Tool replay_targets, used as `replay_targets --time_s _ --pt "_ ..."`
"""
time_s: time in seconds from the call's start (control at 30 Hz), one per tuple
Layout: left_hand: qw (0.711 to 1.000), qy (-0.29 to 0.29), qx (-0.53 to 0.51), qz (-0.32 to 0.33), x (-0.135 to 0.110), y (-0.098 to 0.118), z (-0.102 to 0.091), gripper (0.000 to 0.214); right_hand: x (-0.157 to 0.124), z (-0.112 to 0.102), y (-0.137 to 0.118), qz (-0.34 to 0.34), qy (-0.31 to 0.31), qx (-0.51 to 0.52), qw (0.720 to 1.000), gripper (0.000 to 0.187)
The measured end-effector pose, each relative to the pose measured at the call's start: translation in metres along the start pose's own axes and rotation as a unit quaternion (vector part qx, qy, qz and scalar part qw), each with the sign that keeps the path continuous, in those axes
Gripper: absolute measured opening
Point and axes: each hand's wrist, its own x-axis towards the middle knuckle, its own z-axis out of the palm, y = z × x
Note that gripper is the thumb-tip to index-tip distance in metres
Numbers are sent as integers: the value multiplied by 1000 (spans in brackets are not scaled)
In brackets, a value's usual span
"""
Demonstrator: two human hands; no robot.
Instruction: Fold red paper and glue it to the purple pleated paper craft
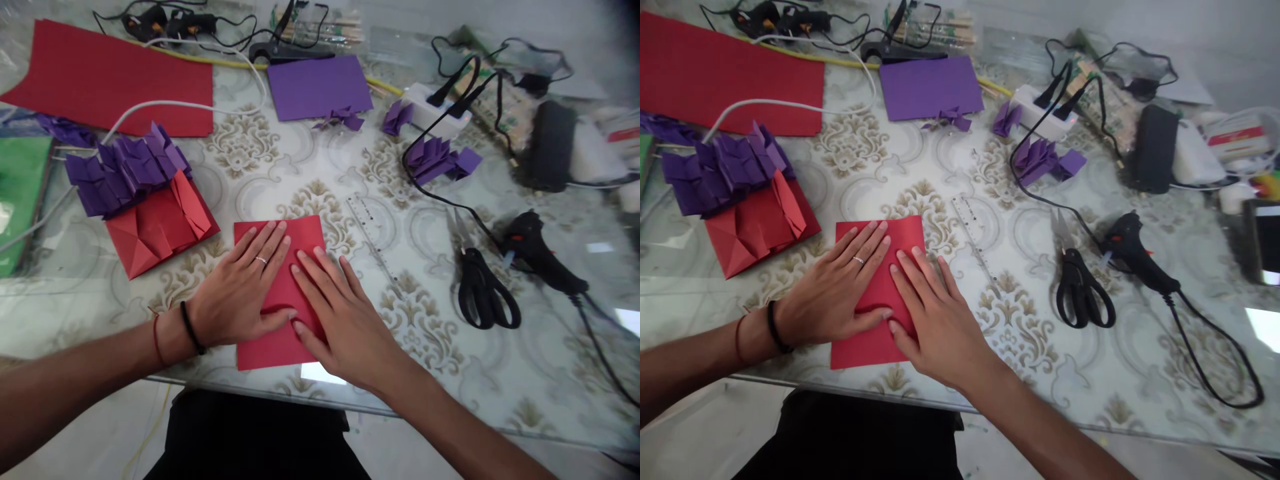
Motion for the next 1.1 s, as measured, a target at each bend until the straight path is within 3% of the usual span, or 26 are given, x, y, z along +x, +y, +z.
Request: replay_targets --time_s 0.6,1.1 --pt "1000 -12 -27 3 1 -1 -3 102 1 -1 1 18 -6 7 1000 69" --pt "1000 -24 1 -12 3 7 -8 91 0 -4 2 -1 -4 9 1000 67"
